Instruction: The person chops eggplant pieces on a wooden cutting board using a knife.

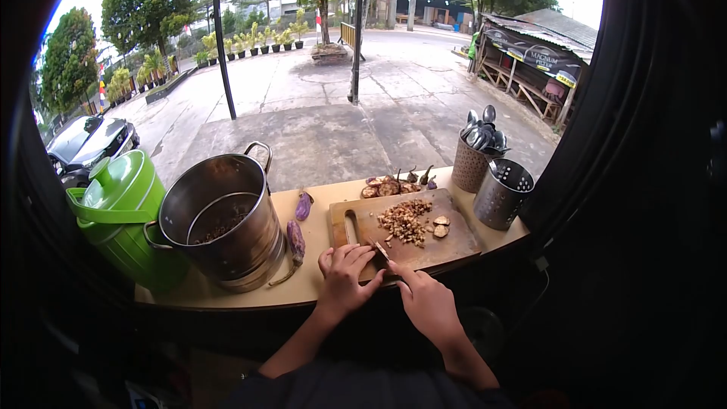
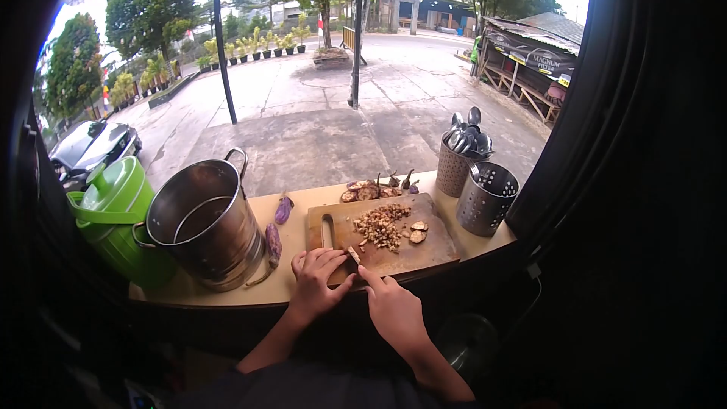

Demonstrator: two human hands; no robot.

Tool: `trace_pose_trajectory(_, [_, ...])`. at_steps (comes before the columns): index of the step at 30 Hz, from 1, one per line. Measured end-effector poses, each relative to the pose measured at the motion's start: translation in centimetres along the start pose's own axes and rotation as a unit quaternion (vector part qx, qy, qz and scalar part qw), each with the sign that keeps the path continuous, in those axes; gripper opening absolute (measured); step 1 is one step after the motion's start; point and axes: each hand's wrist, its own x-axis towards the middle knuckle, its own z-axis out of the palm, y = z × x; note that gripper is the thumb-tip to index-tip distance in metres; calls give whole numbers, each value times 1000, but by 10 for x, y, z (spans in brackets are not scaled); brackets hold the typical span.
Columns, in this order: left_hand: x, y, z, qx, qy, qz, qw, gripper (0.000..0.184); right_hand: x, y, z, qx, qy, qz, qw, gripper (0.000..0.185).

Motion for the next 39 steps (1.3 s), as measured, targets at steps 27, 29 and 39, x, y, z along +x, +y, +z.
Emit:
trace_pose_trajectory(27, [-1,2,3,22,23,7,999,44,4,14,4,65,46,-40,996,39])
trace_pose_trajectory(29, [-1,2,2,24,21,8,999,44,6,12,7,48,37,-34,998,39])
trace_pose_trajectory(39, [-1,2,1,19,10,7,1000,45,22,10,12,44,16,-5,999,37])
